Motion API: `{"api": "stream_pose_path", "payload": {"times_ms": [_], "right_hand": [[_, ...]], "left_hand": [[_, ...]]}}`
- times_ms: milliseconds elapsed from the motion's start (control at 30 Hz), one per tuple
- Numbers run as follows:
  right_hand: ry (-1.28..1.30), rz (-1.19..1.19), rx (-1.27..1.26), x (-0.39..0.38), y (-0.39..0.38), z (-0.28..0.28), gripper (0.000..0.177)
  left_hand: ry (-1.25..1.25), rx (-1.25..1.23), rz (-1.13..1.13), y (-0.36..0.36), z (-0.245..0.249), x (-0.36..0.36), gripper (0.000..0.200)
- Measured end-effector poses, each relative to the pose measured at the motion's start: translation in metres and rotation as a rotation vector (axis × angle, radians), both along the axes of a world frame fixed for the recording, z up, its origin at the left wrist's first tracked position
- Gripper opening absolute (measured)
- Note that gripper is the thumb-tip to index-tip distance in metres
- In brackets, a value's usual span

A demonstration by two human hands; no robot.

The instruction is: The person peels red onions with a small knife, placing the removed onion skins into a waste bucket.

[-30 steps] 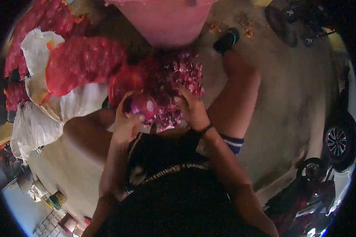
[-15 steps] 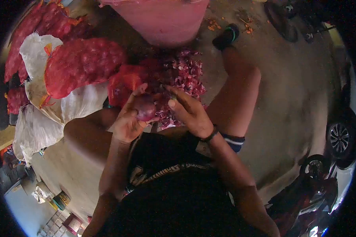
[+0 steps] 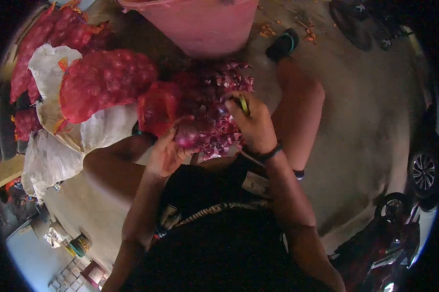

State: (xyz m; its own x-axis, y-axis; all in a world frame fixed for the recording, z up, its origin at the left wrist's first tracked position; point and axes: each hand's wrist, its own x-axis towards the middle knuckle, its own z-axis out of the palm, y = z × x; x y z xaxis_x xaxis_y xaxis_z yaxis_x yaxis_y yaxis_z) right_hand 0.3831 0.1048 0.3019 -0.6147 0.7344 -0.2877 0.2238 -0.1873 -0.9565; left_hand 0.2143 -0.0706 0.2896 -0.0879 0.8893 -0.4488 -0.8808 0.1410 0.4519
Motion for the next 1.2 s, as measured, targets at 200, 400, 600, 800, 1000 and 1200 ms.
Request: {"api": "stream_pose_path", "payload": {"times_ms": [200, 400, 600, 800, 1000, 1200], "right_hand": [[0.030, 0.117, -0.031, 0.013, -0.021, -0.041, 0.055], [-0.024, 0.289, -0.115, 0.012, -0.029, -0.045, 0.056], [-0.061, 0.342, -0.238, 0.003, -0.023, -0.066, 0.050], [-0.078, 0.316, -0.273, -0.008, -0.019, -0.061, 0.048], [-0.061, 0.389, -0.155, -0.019, -0.016, -0.069, 0.051], [-0.164, 0.404, -0.077, -0.025, -0.022, -0.083, 0.053]], "left_hand": [[0.159, 0.076, 0.001, -0.001, 0.007, -0.005, 0.054], [0.054, -0.053, -0.114, -0.002, -0.005, -0.030, 0.052], [0.597, -0.083, -0.128, 0.076, 0.111, -0.104, 0.061], [1.013, -0.266, -0.364, 0.082, 0.123, -0.123, 0.056], [1.742, -0.736, -0.913, -0.042, -0.126, -0.200, 0.041], [1.734, -0.894, -1.038, -0.035, -0.210, -0.195, 0.045]]}}
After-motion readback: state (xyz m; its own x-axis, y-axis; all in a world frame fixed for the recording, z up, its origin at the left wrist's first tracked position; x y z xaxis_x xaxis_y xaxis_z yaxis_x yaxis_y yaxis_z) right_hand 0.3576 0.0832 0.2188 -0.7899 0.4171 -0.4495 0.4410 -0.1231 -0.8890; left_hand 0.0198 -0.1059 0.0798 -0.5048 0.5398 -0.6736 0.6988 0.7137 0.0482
